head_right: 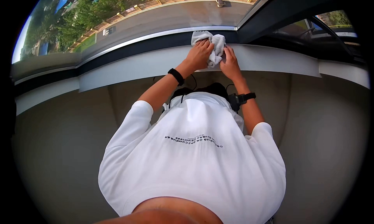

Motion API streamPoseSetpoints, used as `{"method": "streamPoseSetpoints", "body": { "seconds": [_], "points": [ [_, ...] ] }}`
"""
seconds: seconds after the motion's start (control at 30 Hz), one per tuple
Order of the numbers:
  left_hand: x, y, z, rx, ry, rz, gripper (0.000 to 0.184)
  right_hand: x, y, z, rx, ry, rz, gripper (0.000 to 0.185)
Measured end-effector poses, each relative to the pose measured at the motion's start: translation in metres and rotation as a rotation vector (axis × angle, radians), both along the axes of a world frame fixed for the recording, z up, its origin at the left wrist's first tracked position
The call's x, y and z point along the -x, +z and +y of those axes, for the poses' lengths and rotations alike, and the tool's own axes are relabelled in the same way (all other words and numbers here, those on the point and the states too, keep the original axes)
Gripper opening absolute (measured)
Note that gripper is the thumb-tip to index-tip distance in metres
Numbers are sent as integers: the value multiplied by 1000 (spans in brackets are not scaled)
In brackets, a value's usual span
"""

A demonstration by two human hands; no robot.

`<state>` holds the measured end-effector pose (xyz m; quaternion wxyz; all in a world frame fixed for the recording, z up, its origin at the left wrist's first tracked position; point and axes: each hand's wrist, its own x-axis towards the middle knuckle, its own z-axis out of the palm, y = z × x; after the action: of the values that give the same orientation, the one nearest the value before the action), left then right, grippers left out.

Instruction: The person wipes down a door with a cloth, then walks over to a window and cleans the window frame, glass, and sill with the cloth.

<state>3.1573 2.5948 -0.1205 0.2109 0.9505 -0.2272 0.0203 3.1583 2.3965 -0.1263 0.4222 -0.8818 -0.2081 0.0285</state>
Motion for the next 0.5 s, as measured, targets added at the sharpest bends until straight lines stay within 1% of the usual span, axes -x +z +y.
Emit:
{"method": "streamPoseSetpoints", "body": {
  "seconds": [0.03, 0.07, 0.1, 0.13, 0.2, 0.23, 0.33, 0.37, 0.43, 0.5],
  "points": [
    [-8, -5, -17, -81, -12, -27, 63, 3, -2, -14, 13, -30, 7, 55],
    [-19, -9, -35, -69, -32, -42, 61, 3, -3, -30, 25, -55, 15, 60],
    [-26, -12, -53, -59, -49, -49, 60, 5, -4, -48, 89, -98, 129, 72],
    [-29, -10, -68, -50, -65, -58, 59, 7, -9, -63, -32, -123, 144, 72],
    [-40, -4, -96, -102, -99, 30, 55, 0, -19, -82, -281, -170, 153, 72],
    [-41, 0, -105, -146, -95, 45, 54, 3, -4, -82, -395, -189, 264, 76],
    [-33, -3, -110, -94, -33, 5, 57, 5, 21, -67, -62, -120, 36, 72],
    [-27, -13, -108, -9, 1, -28, 63, 7, 20, -64, -38, -109, 62, 70],
    [-14, -9, -95, -10, 68, 6, 66, 8, 11, -56, 6, -85, 104, 65],
    [2, -2, -76, 22, 124, 71, 69, 11, 6, -44, -10, -31, 131, 61]
  ]
}}
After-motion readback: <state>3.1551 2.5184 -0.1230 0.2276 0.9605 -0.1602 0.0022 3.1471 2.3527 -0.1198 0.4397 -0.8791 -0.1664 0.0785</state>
